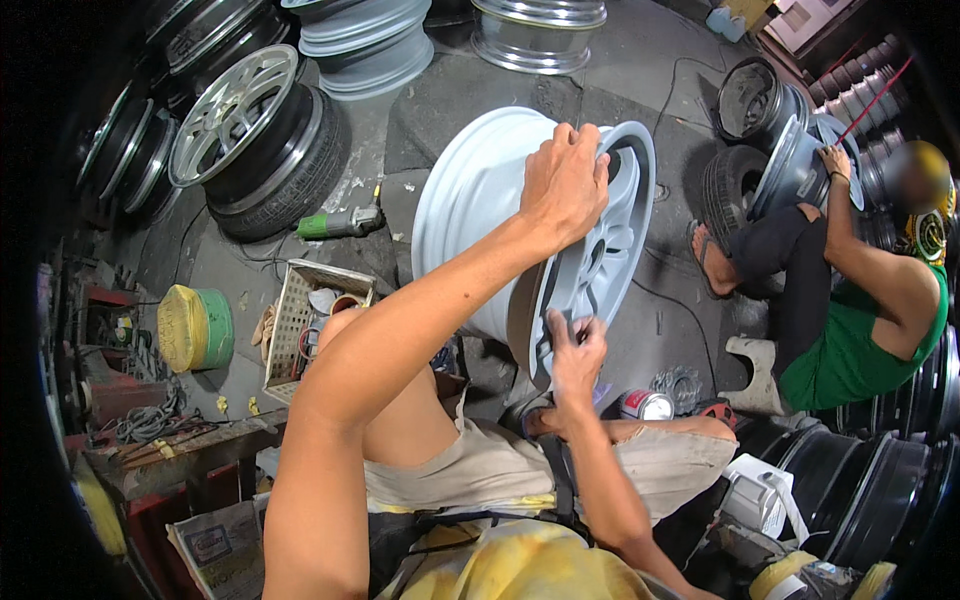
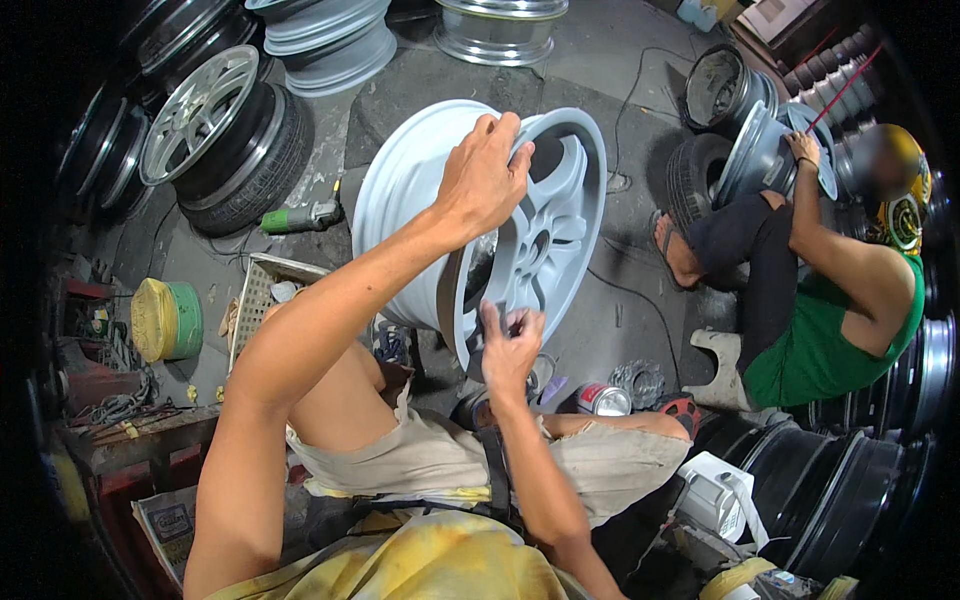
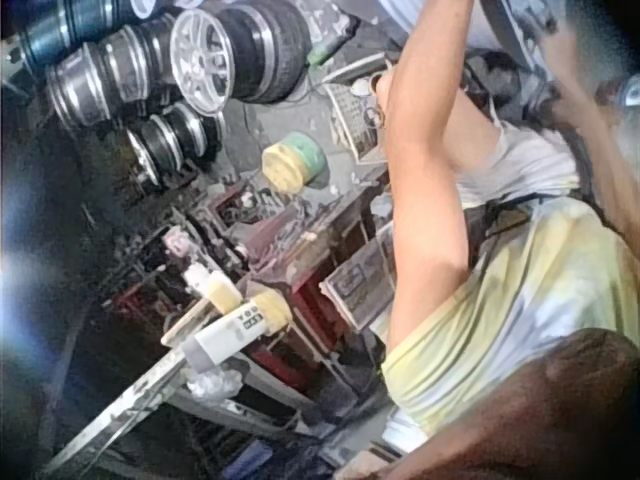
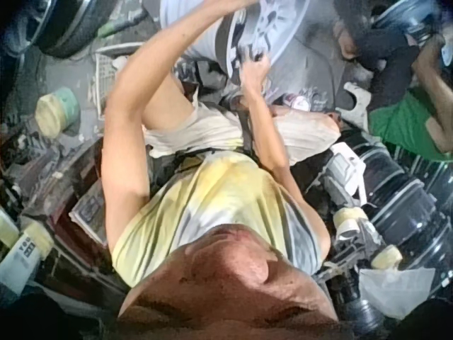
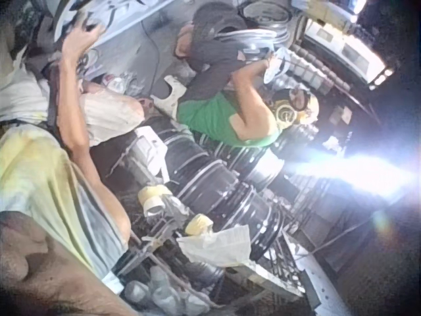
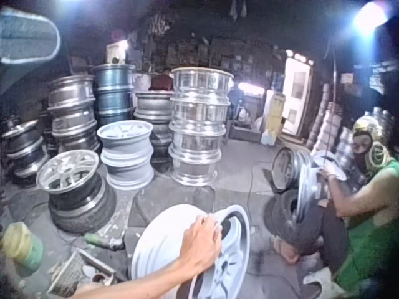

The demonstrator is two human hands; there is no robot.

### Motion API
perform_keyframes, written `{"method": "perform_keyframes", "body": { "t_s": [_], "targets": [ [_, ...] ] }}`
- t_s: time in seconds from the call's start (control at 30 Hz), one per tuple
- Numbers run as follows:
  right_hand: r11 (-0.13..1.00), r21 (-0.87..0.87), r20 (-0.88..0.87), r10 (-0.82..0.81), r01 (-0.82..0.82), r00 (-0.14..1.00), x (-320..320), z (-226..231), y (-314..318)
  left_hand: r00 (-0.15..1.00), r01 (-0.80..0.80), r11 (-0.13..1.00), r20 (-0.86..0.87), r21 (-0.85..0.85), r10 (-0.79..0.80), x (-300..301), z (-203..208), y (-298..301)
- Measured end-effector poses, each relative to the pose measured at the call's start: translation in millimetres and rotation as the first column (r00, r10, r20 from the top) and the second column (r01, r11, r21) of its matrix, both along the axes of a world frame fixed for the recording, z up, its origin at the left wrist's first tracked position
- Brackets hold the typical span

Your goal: The person sits on the floor in a workshop and sands a white car wheel rim using a sanding block. They rotate the wheel to access different areas, focusing on the spokes and edges. Another person is visible in the background working on a separate wheel.

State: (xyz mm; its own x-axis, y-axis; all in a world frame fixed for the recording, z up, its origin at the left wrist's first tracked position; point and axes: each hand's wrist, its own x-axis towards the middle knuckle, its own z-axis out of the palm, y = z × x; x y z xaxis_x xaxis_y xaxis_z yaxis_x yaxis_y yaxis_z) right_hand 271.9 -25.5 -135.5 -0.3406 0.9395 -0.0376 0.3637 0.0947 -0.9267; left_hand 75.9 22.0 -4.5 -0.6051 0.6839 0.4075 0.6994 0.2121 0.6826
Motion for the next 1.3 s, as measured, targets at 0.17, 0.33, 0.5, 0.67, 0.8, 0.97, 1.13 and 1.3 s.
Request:
{"method": "perform_keyframes", "body": {
  "t_s": [0.17, 0.33, 0.5, 0.67, 0.8, 0.97, 1.13, 1.3],
  "targets": [
    [0.999, 0.02, -0.077, -0.047, 0.049, 0.996, -8, -8, 13, 1.0, -0.004, 1.0, 0.016, -0.003, 0.004, 2, 0, 1],
    [0.99, -0.143, -0.132, -0.002, -0.017, 0.991, -1, -12, 27, 1.0, -0.012, 1.0, 0.003, 0.017, 0.012, 0, 0, -3],
    [0.95, -0.31, -0.155, -0.033, -0.017, 0.987, 6, -10, -7, 1.0, -0.015, 1.0, -0.003, 0.012, 0.015, -4, 0, -2],
    [1.0, -0.004, -0.038, 0.007, -0.007, 0.999, -7, -6, 22, 1.0, -0.003, 1.0, 0.013, 0.004, 0.003, 0, 1, -5],
    [0.999, -0.048, 0.004, 0.009, -0.009, 1.0, 0, 1, -9, 1.0, -0.016, 1.0, -0.008, 0.02, 0.016, 0, -1, -3],
    [0.992, 0.124, -0.042, 0.03, -0.024, 0.999, -15, 6, 16, 1.0, -0.005, 1.0, 0.019, -0.008, 0.005, 2, 3, 1],
    [0.997, -0.046, -0.023, 0.068, -0.069, 0.997, -3, 8, 11, 1.0, 0.002, 1.0, 0.012, -0.011, -0.002, 2, -2, -2],
    [0.956, -0.292, -0.093, -0.009, -0.019, 0.996, -5, 8, 11, 0.996, 0.02, 1.0, 0.082, 0.012, -0.02, -3, 0, 1]
  ]
}}
